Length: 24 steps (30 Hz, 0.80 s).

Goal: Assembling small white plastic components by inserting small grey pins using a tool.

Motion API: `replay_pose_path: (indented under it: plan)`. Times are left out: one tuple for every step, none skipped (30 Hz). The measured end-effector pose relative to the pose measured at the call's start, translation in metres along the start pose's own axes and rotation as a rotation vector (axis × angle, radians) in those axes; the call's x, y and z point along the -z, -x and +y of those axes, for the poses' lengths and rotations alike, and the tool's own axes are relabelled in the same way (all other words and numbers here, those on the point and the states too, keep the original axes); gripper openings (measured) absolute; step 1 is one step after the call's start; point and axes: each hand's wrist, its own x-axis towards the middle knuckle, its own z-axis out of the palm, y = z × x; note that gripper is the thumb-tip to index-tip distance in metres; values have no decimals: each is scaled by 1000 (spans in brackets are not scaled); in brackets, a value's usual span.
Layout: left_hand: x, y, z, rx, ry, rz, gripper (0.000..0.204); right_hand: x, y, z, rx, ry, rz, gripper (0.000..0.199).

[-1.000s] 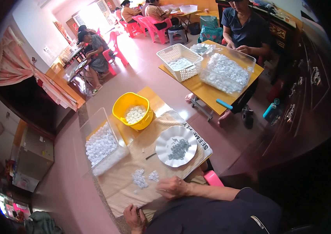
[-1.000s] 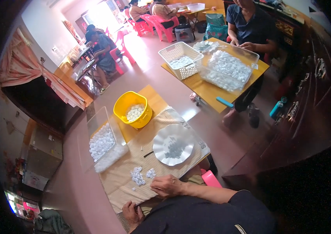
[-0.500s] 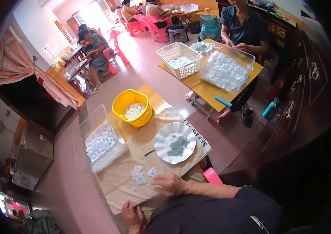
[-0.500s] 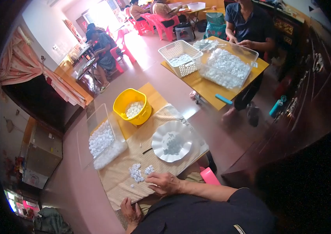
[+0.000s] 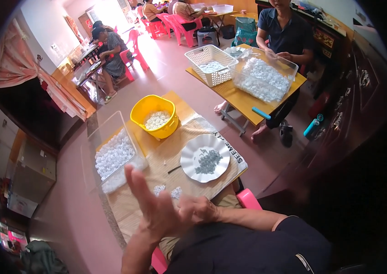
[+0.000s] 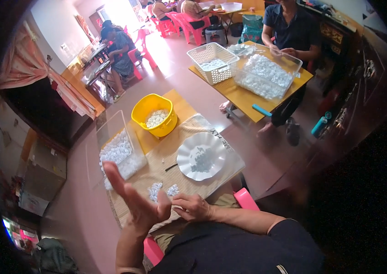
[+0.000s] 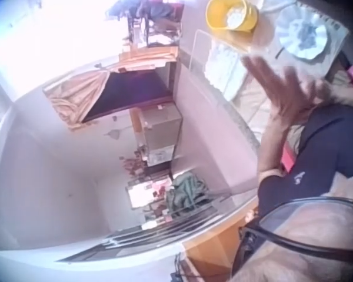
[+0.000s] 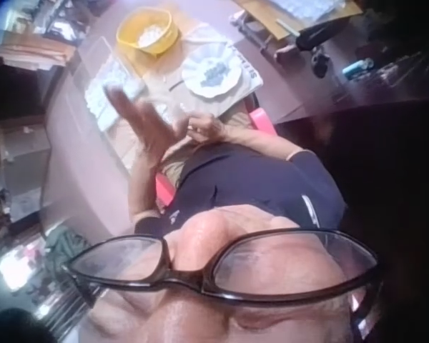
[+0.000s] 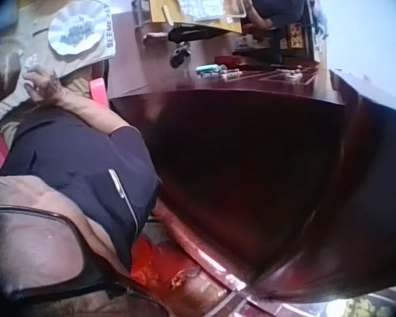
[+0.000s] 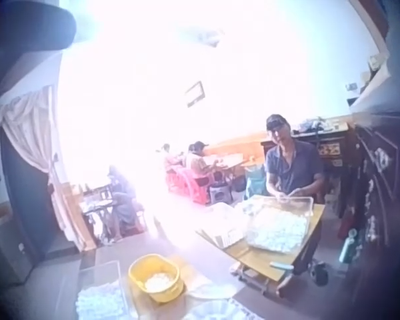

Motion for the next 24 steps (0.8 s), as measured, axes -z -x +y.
replay_pose_path:
  plan:
    - [-3,-13,0,-34,-22,5,100,3,0,-4,31,25,3,22]
    - [-2,-25,4,-36,-18,-9,100,-2,3,-1,33,16,-3,22]
    - [-8,-35,2,-66,-13,10,100,-9,9,7,-9,-13,10,21]
    - [-13,-44,1,-93,-20,26,100,-10,4,5,-45,-52,19,21]
    - [-13,-52,5,-98,-16,18,100,-5,6,-3,43,113,-19,18]
    - [-17,-59,6,-96,-20,18,100,-5,9,-1,45,109,-21,18]
    - [-22,-65,7,-102,-8,40,96,-7,13,2,75,164,-18,17]
    - [-25,-69,9,-108,6,62,93,-8,16,4,105,219,-14,15]
    - [-26,-73,13,-90,55,63,88,-5,13,2,106,218,-13,15]
    - [-28,-77,16,-92,57,62,88,0,8,-1,53,134,-7,14]
    - [-30,-81,19,-117,51,72,86,3,6,-4,-1,52,1,13]
    - [-31,-86,24,-144,46,85,84,4,7,-4,-2,59,7,13]
    - [-31,-92,33,-132,112,80,86,4,10,-4,165,248,81,15]
    - [-36,-99,41,-169,112,118,85,5,12,-5,330,443,154,16]
    - [-37,-103,44,-195,84,154,83,-2,-31,-26,339,434,152,16]
    - [-29,-106,47,-246,11,82,89,2,-68,-47,339,413,145,16]
    - [-27,-109,49,-243,2,83,89,14,-95,-67,338,393,137,16]
    - [-28,-113,50,-257,-19,81,79,30,-113,-84,337,371,129,17]
    - [-28,-117,50,-268,-44,79,69,48,-123,-97,337,345,119,17]
    - [-27,-120,50,-268,-69,96,47,42,-119,-92,339,313,113,17]
    - [-29,-124,58,-280,-41,106,47,22,-91,-63,319,328,114,17]
    - [-31,-128,64,-281,0,130,43,8,-52,-35,300,337,114,17]
    - [-33,-131,69,-279,39,152,39,2,-1,-10,281,343,113,17]
    - [-35,-133,73,-281,47,156,39,2,3,-10,269,337,109,17]
